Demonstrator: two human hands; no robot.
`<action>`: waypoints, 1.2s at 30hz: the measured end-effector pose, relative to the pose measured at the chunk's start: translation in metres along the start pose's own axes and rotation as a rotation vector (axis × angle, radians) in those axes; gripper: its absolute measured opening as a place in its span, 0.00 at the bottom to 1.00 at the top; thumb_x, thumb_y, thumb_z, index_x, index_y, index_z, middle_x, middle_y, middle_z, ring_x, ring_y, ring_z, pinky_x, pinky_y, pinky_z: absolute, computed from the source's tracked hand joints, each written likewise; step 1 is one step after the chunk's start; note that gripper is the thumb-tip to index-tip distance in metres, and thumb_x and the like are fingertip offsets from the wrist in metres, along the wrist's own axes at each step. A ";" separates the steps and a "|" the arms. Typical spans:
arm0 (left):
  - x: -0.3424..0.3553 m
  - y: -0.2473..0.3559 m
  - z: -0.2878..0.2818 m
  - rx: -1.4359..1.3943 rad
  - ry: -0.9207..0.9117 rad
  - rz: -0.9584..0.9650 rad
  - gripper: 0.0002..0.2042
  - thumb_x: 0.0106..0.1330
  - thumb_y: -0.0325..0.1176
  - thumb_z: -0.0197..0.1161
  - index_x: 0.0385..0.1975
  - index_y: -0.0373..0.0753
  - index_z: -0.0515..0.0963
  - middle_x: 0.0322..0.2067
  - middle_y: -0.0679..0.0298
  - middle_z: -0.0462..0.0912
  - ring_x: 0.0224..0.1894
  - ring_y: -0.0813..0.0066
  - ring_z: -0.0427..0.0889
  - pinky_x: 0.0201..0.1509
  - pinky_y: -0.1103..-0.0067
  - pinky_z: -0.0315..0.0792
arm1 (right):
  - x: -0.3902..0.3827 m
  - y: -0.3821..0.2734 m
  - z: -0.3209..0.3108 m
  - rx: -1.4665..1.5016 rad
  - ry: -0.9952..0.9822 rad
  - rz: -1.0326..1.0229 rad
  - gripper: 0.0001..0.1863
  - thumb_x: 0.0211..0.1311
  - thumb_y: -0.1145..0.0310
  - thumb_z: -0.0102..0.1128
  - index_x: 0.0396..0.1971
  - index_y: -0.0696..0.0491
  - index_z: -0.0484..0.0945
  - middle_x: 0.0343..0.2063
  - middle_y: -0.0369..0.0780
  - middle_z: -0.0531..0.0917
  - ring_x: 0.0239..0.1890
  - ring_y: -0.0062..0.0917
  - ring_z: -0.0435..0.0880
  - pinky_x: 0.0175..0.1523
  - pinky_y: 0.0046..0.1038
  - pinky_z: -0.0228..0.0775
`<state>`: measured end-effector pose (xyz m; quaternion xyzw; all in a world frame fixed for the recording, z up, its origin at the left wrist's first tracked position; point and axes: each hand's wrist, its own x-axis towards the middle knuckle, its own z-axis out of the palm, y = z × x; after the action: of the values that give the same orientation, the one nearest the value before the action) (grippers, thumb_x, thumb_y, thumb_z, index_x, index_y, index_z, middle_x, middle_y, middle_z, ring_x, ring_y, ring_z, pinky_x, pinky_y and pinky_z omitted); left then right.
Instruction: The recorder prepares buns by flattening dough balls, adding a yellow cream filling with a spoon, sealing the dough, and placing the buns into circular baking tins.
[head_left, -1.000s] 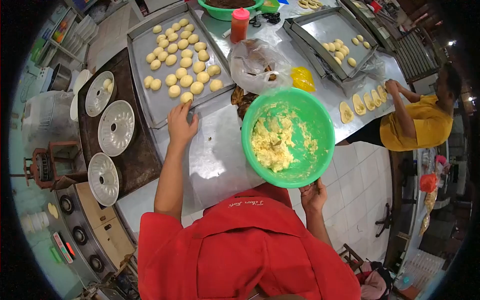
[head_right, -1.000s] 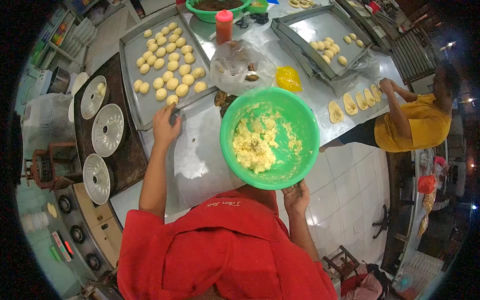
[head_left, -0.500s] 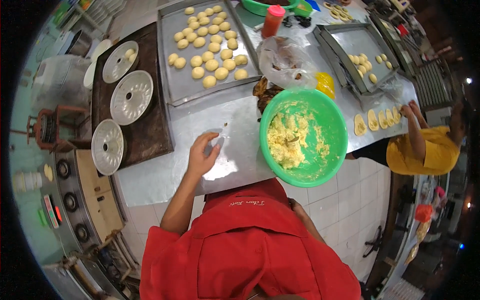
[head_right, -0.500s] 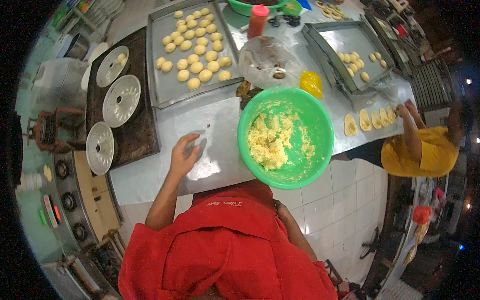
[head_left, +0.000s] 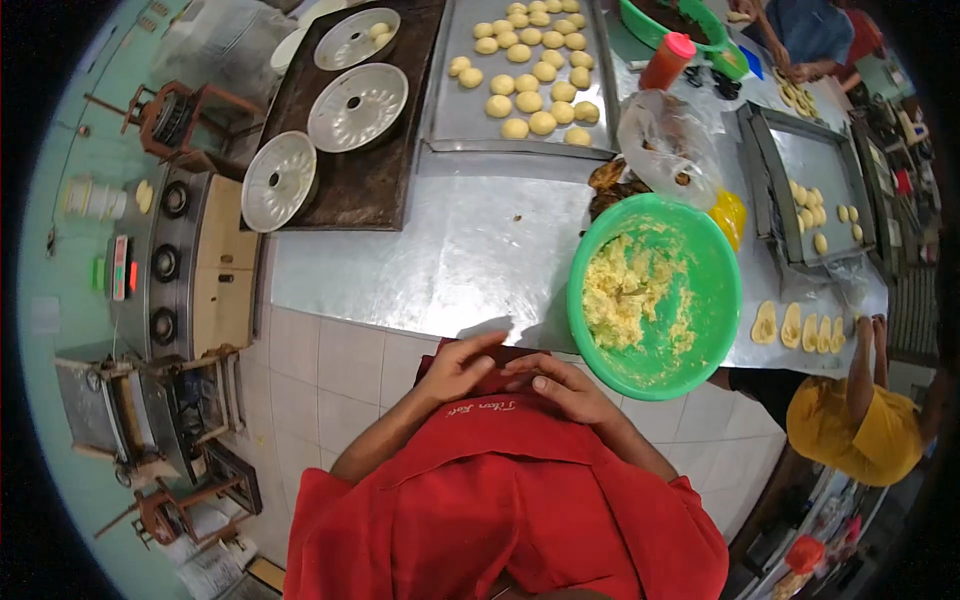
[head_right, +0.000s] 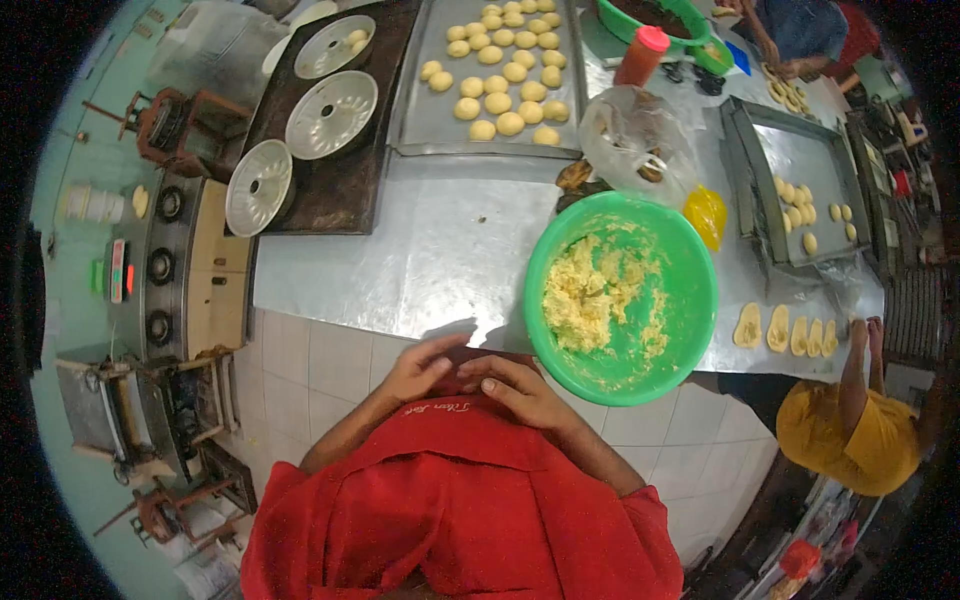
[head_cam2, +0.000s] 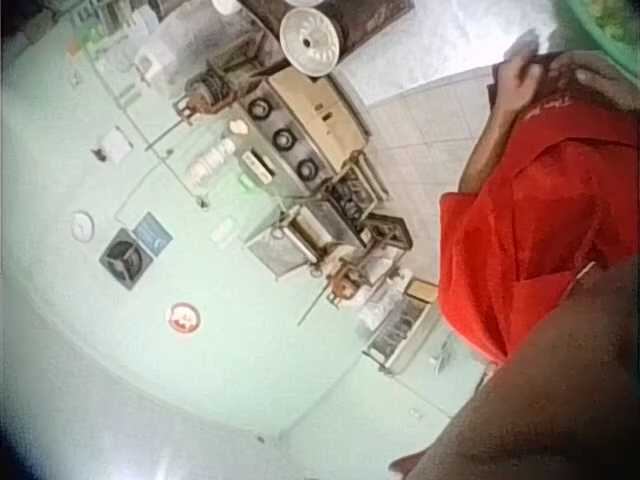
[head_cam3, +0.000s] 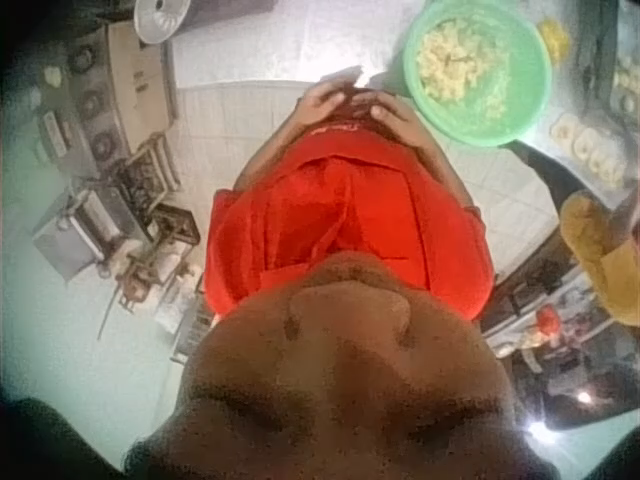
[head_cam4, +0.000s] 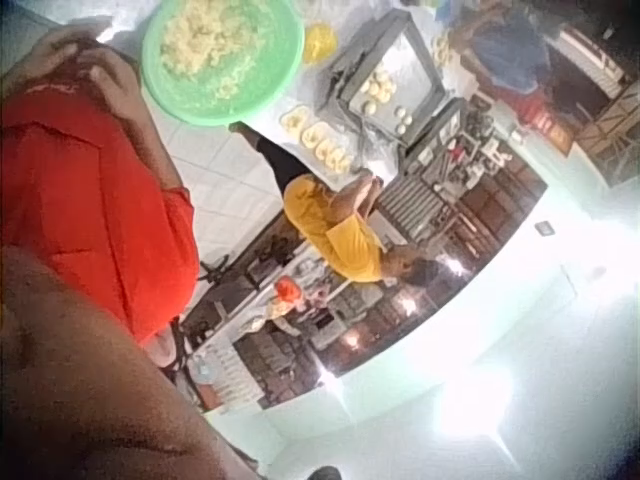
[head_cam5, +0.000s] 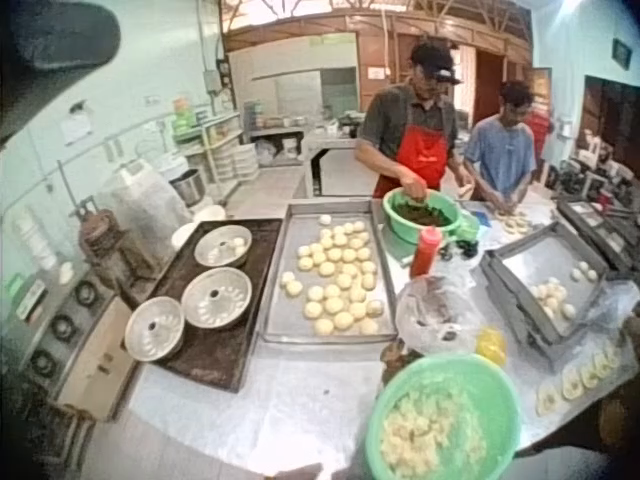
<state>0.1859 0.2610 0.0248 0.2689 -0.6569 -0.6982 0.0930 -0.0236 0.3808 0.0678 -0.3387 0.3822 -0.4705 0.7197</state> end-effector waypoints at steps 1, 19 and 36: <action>-0.011 -0.011 -0.001 -0.081 0.230 0.012 0.17 0.70 0.29 0.55 0.56 0.31 0.73 0.52 0.55 0.79 0.55 0.72 0.76 0.60 0.76 0.68 | 0.000 0.002 0.001 0.035 0.043 0.006 0.18 0.72 0.62 0.48 0.54 0.58 0.71 0.48 0.39 0.77 0.52 0.25 0.76 0.59 0.28 0.65; -0.150 -0.145 -0.130 -0.711 0.331 -0.770 0.32 0.69 0.53 0.53 0.61 0.29 0.68 0.54 0.52 0.78 0.53 0.65 0.78 0.58 0.73 0.71 | 0.171 -0.031 -0.010 -0.930 0.686 -0.350 0.06 0.56 0.69 0.63 0.29 0.55 0.78 0.27 0.43 0.80 0.30 0.35 0.79 0.35 0.32 0.70; -0.124 -0.024 -0.311 -0.252 0.226 -0.093 0.15 0.75 0.36 0.47 0.32 0.33 0.75 0.24 0.66 0.72 0.28 0.77 0.70 0.35 0.81 0.68 | 0.348 -0.113 -0.128 -1.473 1.221 0.477 0.24 0.46 0.58 0.66 0.48 0.43 0.80 0.42 0.41 0.85 0.46 0.36 0.83 0.48 0.44 0.71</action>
<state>0.4497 0.0542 0.0352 0.3621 -0.5365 -0.7438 0.1669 -0.0893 0.0018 0.0215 -0.3154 0.9438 -0.0514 0.0839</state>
